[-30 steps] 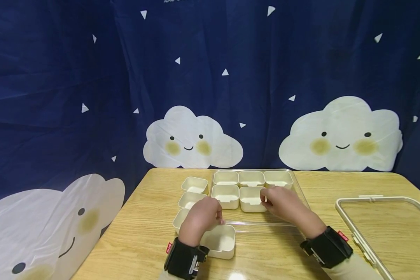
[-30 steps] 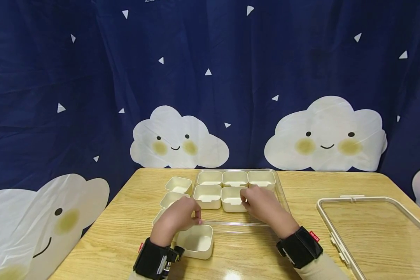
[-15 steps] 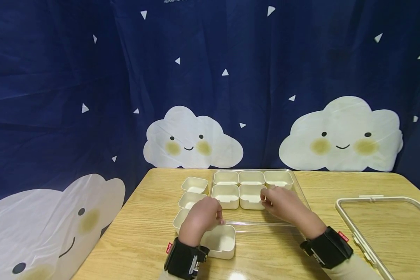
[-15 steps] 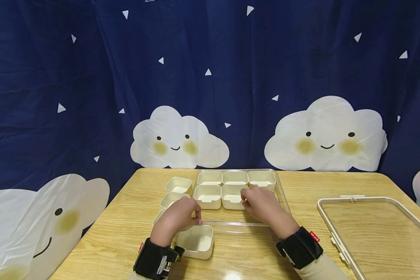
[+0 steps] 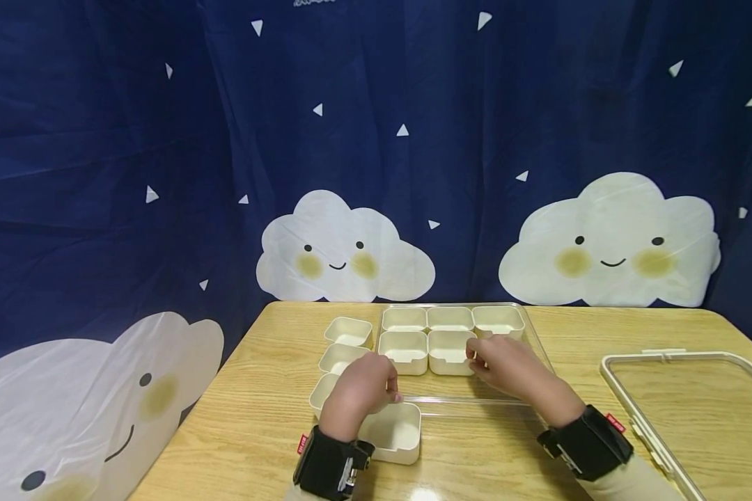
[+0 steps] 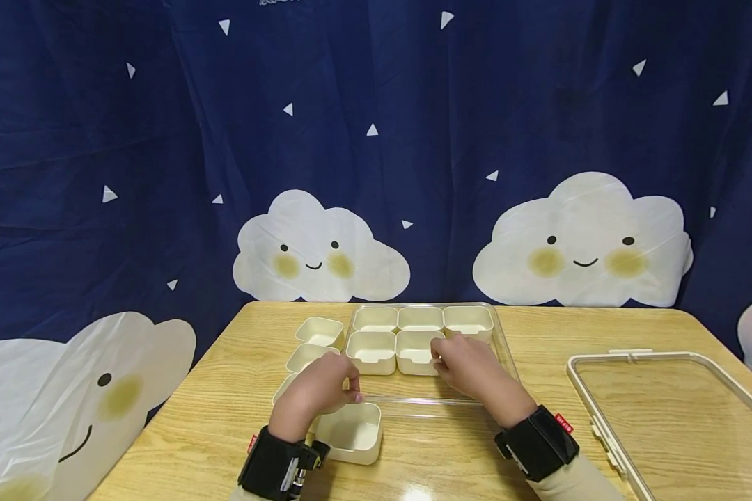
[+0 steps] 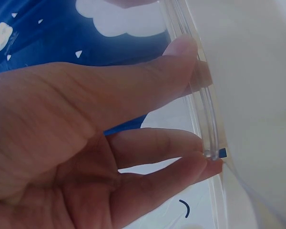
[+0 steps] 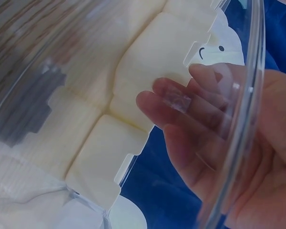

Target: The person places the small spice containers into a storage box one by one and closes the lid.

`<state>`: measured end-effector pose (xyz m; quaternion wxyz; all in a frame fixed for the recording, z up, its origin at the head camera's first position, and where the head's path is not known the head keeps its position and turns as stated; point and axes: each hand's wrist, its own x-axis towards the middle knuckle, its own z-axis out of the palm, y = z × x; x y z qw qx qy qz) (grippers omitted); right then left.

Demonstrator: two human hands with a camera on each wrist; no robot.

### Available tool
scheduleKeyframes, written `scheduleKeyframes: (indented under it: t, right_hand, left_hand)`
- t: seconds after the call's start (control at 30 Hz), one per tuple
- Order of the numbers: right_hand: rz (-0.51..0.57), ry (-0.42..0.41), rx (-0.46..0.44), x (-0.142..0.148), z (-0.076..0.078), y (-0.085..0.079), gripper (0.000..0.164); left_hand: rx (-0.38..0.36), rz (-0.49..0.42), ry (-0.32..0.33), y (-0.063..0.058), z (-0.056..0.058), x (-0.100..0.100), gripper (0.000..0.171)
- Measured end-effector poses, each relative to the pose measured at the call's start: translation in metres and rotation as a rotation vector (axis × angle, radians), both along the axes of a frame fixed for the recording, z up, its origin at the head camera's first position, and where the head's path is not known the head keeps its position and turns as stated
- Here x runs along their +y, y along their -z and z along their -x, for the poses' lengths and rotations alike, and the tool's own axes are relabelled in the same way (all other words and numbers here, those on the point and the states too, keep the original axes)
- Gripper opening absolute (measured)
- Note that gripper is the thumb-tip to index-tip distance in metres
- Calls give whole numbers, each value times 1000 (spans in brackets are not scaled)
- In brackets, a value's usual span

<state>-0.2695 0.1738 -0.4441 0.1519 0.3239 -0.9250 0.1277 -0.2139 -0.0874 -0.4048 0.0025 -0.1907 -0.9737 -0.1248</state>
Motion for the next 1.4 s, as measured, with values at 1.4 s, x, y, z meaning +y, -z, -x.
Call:
scheduleKeyframes:
  t: [1.4]
  right_hand:
    - [7, -22, -11, 0, -2, -2, 16]
  left_hand:
    - [26, -2, 13, -1, -1, -2, 26]
